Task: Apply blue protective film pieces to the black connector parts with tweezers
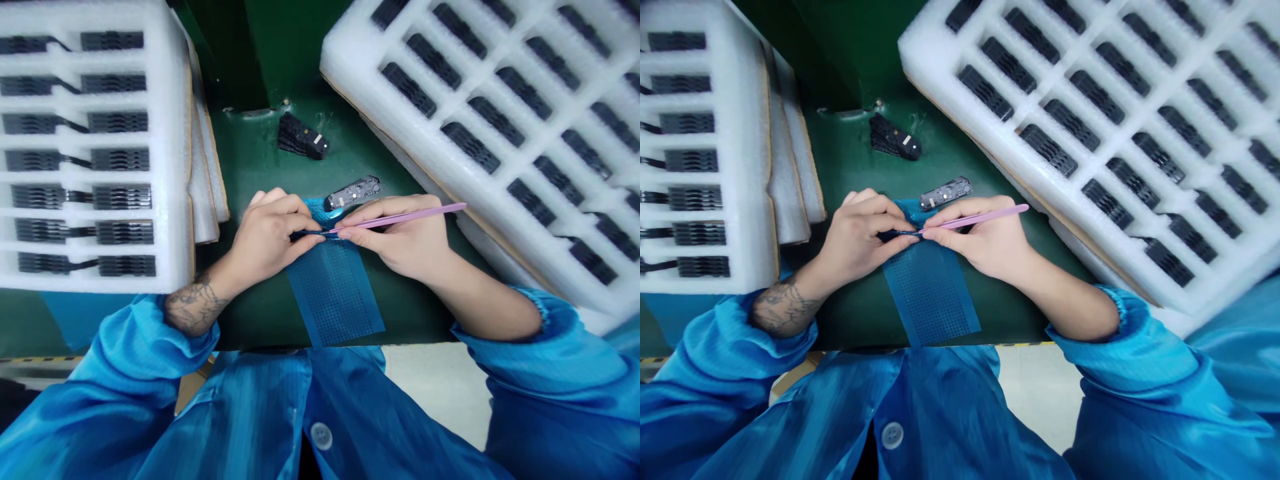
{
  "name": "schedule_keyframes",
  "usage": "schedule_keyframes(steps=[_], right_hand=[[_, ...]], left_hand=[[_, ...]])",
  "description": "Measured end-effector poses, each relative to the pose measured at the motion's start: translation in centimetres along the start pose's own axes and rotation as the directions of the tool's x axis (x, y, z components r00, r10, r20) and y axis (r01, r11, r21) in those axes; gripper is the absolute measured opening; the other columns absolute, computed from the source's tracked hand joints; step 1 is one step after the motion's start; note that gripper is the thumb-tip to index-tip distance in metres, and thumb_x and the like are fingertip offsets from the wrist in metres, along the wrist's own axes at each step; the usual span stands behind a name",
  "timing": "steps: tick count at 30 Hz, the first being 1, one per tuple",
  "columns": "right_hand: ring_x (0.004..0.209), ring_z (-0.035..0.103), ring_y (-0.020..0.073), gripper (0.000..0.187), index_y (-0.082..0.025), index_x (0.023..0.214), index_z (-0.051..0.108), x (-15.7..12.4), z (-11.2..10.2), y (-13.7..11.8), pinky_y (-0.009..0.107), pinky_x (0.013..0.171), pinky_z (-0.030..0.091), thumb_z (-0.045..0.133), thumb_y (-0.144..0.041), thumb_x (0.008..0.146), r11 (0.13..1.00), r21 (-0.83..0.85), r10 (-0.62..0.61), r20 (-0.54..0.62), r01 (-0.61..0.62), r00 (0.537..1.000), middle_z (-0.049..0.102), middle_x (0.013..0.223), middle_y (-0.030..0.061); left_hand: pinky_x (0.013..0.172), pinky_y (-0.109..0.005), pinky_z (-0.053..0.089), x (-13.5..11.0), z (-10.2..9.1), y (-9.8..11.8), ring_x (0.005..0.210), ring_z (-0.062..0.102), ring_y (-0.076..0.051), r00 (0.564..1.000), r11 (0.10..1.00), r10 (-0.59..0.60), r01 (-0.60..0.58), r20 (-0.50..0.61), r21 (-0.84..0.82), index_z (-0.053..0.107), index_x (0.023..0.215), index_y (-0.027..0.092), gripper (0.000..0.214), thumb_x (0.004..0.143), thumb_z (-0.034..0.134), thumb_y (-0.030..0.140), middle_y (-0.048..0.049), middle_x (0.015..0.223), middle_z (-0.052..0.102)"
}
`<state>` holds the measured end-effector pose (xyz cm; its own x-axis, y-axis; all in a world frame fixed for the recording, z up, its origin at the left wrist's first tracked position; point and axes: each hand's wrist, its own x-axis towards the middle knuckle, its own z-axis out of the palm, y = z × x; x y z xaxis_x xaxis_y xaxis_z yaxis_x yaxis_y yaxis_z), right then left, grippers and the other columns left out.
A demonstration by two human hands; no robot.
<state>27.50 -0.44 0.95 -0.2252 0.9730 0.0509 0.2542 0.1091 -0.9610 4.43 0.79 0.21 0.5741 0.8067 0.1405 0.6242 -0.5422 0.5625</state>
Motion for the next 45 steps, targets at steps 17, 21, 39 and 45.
schedule_keyframes(steps=[17, 21, 39, 45], right_hand=[[0.068, 0.072, 0.0208, 0.012, -0.024, 0.08, 0.075, -0.4, -1.9, -0.4, 0.035, 0.063, 0.061, 0.085, -0.029, 0.077, 0.994, -0.11, -0.039, -0.315, 0.005, 0.948, 0.077, 0.077, 0.0005], [0.068, 0.071, 0.0207, 0.014, -0.024, 0.082, 0.072, -0.5, -1.9, -0.1, 0.035, 0.061, 0.059, 0.083, -0.031, 0.08, 0.991, -0.12, -0.095, -0.369, 0.054, 0.925, 0.075, 0.078, 0.0012], [0.067, 0.07, 0.0166, 0.018, -0.021, 0.083, 0.065, 0.5, -0.6, 1.7, 0.028, 0.056, 0.053, 0.081, -0.03, 0.082, 0.995, 0.095, 0.06, -0.317, -0.031, 0.946, 0.071, 0.075, 0.0005], [0.067, 0.07, 0.0172, 0.016, -0.022, 0.082, 0.066, 0.5, -0.7, 1.6, 0.029, 0.057, 0.054, 0.081, -0.029, 0.082, 0.997, 0.069, 0.056, -0.317, -0.036, 0.947, 0.07, 0.073, 0.0004]], left_hand=[[0.098, -0.042, 0.048, 0.6, -0.4, 0.8, 0.115, 0.06, -0.024, 0.989, 0.993, 0.071, -0.058, -0.128, 0.1, 0.065, 0.117, 0.021, 0.025, 0.096, 0.063, 0.034, -0.0095, 0.124, 0.064], [0.1, -0.041, 0.048, 2.9, 0.4, 1.5, 0.118, 0.06, -0.025, 0.99, 0.981, 0.097, -0.078, -0.102, 0.177, 0.064, 0.117, 0.019, 0.022, 0.099, 0.057, 0.028, -0.0097, 0.13, 0.065], [0.086, -0.035, 0.058, 0.6, 0.6, 0.0, 0.095, 0.069, -0.018, 0.956, 0.97, 0.232, -0.214, -0.179, 0.116, 0.071, 0.108, 0.018, 0.015, 0.093, 0.067, 0.017, -0.0064, 0.109, 0.074], [0.085, -0.035, 0.059, 0.5, 0.6, -0.1, 0.095, 0.07, -0.019, 0.955, 0.97, 0.234, -0.218, -0.183, 0.106, 0.071, 0.106, 0.017, 0.015, 0.092, 0.068, 0.016, -0.007, 0.108, 0.074]])
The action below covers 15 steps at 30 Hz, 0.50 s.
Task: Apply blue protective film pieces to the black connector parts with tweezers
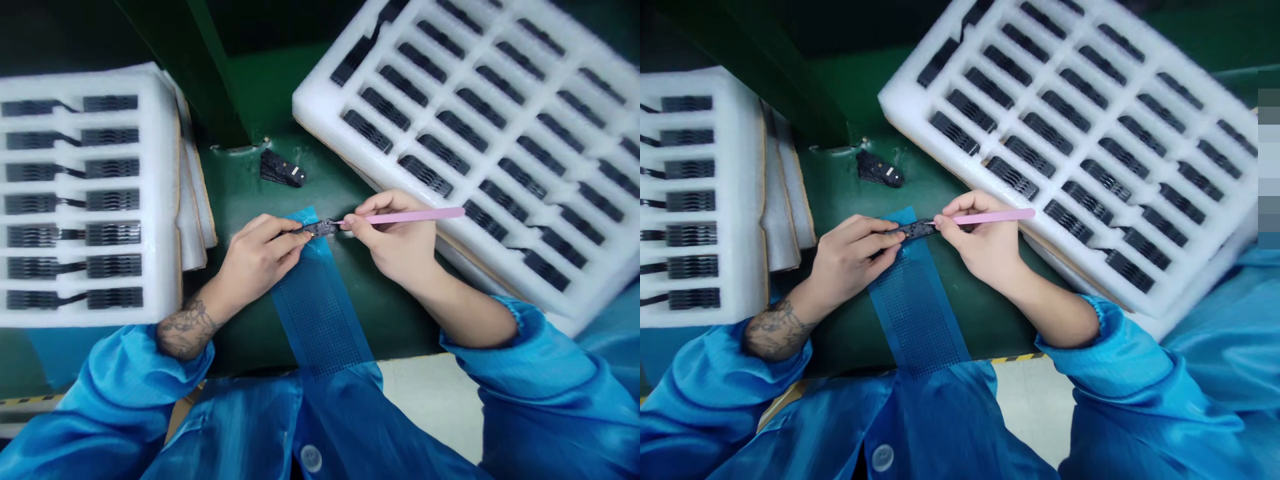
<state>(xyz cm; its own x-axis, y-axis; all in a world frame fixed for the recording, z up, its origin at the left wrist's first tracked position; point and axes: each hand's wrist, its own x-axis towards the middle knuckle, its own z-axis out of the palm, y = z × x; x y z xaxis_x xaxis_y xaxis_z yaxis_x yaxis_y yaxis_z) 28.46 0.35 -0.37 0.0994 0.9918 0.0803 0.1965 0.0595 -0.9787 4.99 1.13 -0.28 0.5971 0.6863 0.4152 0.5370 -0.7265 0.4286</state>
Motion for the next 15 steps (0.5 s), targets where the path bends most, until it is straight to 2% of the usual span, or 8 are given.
schedule_keyframes(steps=[15], right_hand=[[0.072, 0.071, 0.0178, 0.015, -0.021, 0.082, 0.067, -0.03, -0.21, 0.14, 0.03, 0.061, 0.055, 0.08, -0.028, 0.082, 0.998, -0.06, 0.017, 0.015, -0.016, 1.0, 0.073, 0.077, 0.0016]], left_hand=[[0.086, -0.035, 0.06, 0.04, -0.02, 0.05, 0.096, 0.07, -0.018, 1.0, 1.0, -0.02, 0.02, 0.01, -0.011, 0.071, 0.105, 0.019, 0.014, 0.092, 0.068, 0.015, -0.0064, 0.108, 0.073]])
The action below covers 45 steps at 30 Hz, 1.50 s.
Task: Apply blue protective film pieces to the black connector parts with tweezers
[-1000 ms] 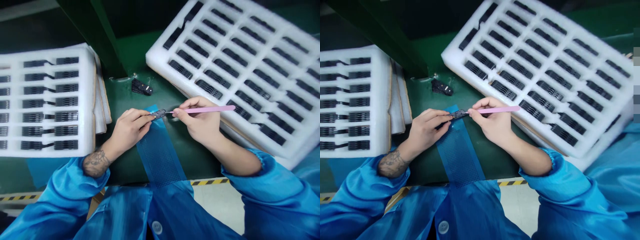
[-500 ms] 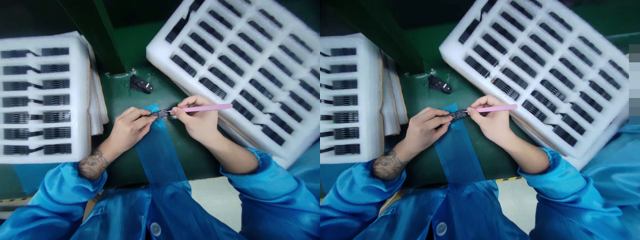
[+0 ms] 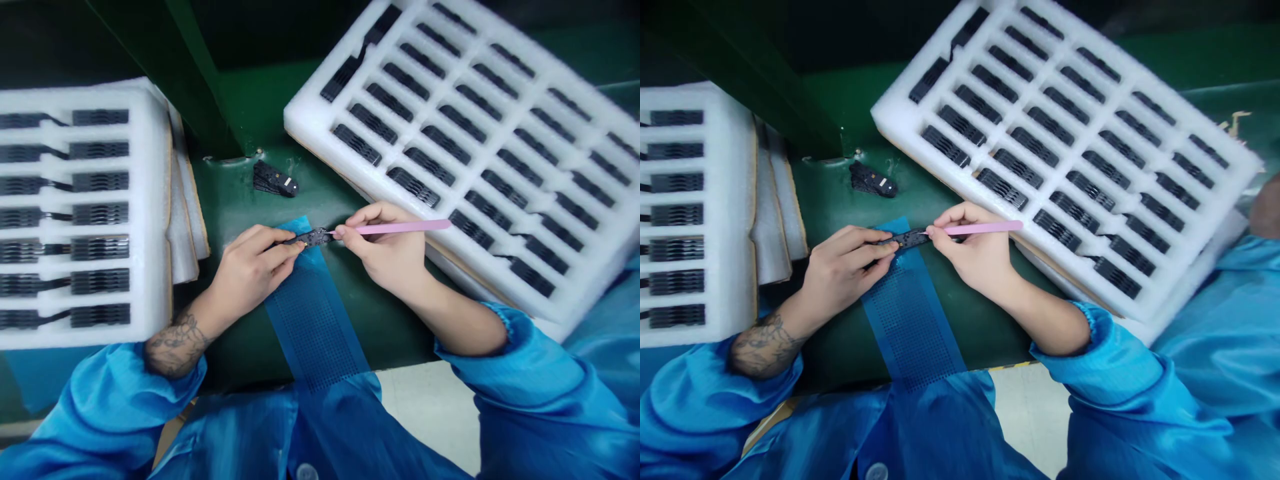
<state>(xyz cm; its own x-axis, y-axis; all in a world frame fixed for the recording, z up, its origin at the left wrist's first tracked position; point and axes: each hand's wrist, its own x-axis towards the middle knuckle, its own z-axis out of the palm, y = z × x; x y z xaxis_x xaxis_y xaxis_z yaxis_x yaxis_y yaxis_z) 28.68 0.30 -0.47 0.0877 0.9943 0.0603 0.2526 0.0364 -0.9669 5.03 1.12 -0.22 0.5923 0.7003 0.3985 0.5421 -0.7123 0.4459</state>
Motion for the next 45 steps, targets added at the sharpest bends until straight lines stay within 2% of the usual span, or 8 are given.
schedule_keyframes(steps=[7, 13, 16, 19, 23, 27, 37, 45], right_hand=[[0.062, 0.066, 0.0146, 0.016, -0.021, 0.08, 0.068, 0.1, 0.0, -0.5, 0.028, 0.055, 0.05, 0.083, -0.026, 0.079, 0.998, -0.061, -0.03, -0.03, 0.028, 0.999, 0.071, 0.074, -0.0006], [0.072, 0.073, 0.0194, 0.016, -0.024, 0.08, 0.067, -0.2, -0.2, -0.8, 0.033, 0.062, 0.058, 0.083, -0.028, 0.08, 0.995, 0.057, -0.076, -0.058, 0.079, 0.995, 0.074, 0.078, 0.0005], [0.079, 0.076, 0.0216, 0.013, -0.025, 0.083, 0.069, -0.4, -0.3, -0.8, 0.036, 0.07, 0.062, 0.082, -0.026, 0.081, 0.982, 0.126, -0.14, -0.045, 0.144, 0.989, 0.077, 0.084, 0.0013], [0.078, 0.076, 0.0216, 0.013, -0.025, 0.084, 0.071, -0.6, -0.4, -1.0, 0.035, 0.068, 0.062, 0.083, -0.022, 0.08, 0.977, 0.115, -0.181, 0.015, 0.178, 0.983, 0.078, 0.083, 0.0012], [0.069, 0.073, 0.0185, 0.014, -0.023, 0.083, 0.073, -0.6, -0.5, -1.2, 0.032, 0.064, 0.06, 0.085, -0.028, 0.077, 0.989, 0.014, -0.147, 0.161, 0.147, 0.976, 0.077, 0.08, 0.0001], [0.067, 0.07, 0.0175, 0.013, -0.024, 0.081, 0.074, -0.4, -0.5, -1.3, 0.033, 0.065, 0.06, 0.084, -0.031, 0.077, 0.99, -0.097, -0.08, 0.232, 0.105, 0.969, 0.076, 0.079, -0.0003], [0.069, 0.072, 0.0203, 0.012, -0.028, 0.081, 0.074, -0.6, -0.1, -1.3, 0.036, 0.066, 0.061, 0.085, -0.031, 0.077, 0.992, -0.09, -0.07, 0.201, 0.09, 0.977, 0.077, 0.08, -0.0001], [0.072, 0.073, 0.0193, 0.013, -0.023, 0.081, 0.076, -0.7, 1.1, -1.7, 0.032, 0.065, 0.059, 0.086, -0.031, 0.076, 0.993, -0.077, -0.077, 0.206, 0.095, 0.976, 0.079, 0.081, 0.0009]], left_hand=[[0.084, -0.034, 0.06, 0.1, -0.1, 0.1, 0.094, 0.07, -0.018, 1.0, 1.0, 0.007, -0.007, -0.008, 0.001, 0.072, 0.104, 0.018, 0.012, 0.093, 0.067, 0.016, -0.0064, 0.106, 0.074], [0.085, -0.033, 0.059, 0.3, -0.1, 0.1, 0.095, 0.069, -0.018, 0.998, 1.0, -0.028, 0.029, -0.051, 0.007, 0.071, 0.109, 0.018, 0.017, 0.092, 0.067, 0.014, -0.0064, 0.108, 0.074], [0.09, -0.038, 0.057, 0.2, -0.3, 0.2, 0.104, 0.067, -0.021, 0.993, 0.995, -0.088, 0.092, -0.077, 0.047, 0.069, 0.112, 0.019, 0.02, 0.093, 0.065, 0.015, -0.0088, 0.118, 0.071], [0.095, -0.045, 0.052, 0.0, -0.6, 0.3, 0.119, 0.061, -0.028, 0.995, 0.991, -0.088, 0.093, -0.055, 0.098, 0.07, 0.108, 0.021, 0.016, 0.092, 0.066, 0.024, -0.0117, 0.134, 0.062], [0.1, -0.051, 0.045, -0.5, -0.8, 0.2, 0.129, 0.053, -0.034, 0.997, 0.99, -0.025, 0.015, 0.068, 0.137, 0.072, 0.109, 0.025, 0.026, 0.089, 0.072, 0.042, -0.0106, 0.144, 0.055], [0.097, -0.049, 0.044, -0.5, -0.6, -0.1, 0.126, 0.054, -0.032, 0.987, 0.991, -0.048, 0.028, 0.153, 0.127, 0.074, 0.111, 0.027, 0.029, 0.092, 0.069, 0.047, -0.0099, 0.145, 0.055], [0.092, -0.044, 0.042, -0.2, -0.1, -0.1, 0.119, 0.056, -0.029, 0.984, 0.991, -0.118, 0.107, 0.135, 0.079, 0.078, 0.103, 0.027, 0.02, 0.093, 0.069, 0.042, -0.0063, 0.137, 0.062], [0.09, -0.043, 0.044, -0.1, 0.0, -0.2, 0.116, 0.057, -0.026, 0.988, 0.993, -0.111, 0.106, 0.107, 0.046, 0.077, 0.097, 0.024, 0.017, 0.092, 0.07, 0.038, -0.006, 0.132, 0.064]])
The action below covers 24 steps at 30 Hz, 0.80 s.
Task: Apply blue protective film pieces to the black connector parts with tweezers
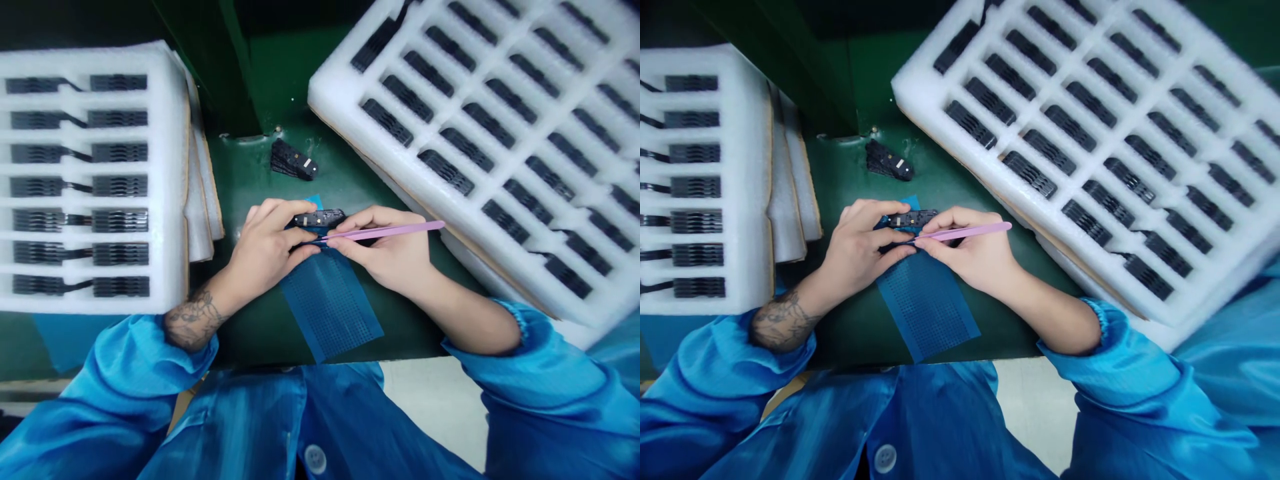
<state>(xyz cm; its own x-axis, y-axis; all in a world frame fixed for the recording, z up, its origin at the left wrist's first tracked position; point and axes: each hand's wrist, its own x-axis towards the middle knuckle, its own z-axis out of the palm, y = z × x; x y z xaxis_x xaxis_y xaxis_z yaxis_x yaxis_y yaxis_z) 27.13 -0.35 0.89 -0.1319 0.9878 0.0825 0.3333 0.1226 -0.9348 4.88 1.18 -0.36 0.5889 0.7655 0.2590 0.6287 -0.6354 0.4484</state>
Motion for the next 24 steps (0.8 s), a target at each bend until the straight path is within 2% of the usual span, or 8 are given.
schedule_keyframes(steps=[24], right_hand=[[0.074, 0.075, 0.0197, 0.013, -0.023, 0.082, 0.077, 0.0, 0.3, 0.22, 0.031, 0.068, 0.062, 0.085, -0.032, 0.077, 1.0, 0.01, 0.003, 0.056, -0.003, 0.998, 0.08, 0.084, 0.0024]], left_hand=[[0.086, -0.041, 0.044, -0.07, -0.02, -0.04, 0.115, 0.058, -0.025, 1.0, 1.0, -0.004, 0.004, -0.015, -0.017, 0.077, 0.093, 0.025, 0.015, 0.092, 0.071, 0.038, -0.0042, 0.13, 0.066]])
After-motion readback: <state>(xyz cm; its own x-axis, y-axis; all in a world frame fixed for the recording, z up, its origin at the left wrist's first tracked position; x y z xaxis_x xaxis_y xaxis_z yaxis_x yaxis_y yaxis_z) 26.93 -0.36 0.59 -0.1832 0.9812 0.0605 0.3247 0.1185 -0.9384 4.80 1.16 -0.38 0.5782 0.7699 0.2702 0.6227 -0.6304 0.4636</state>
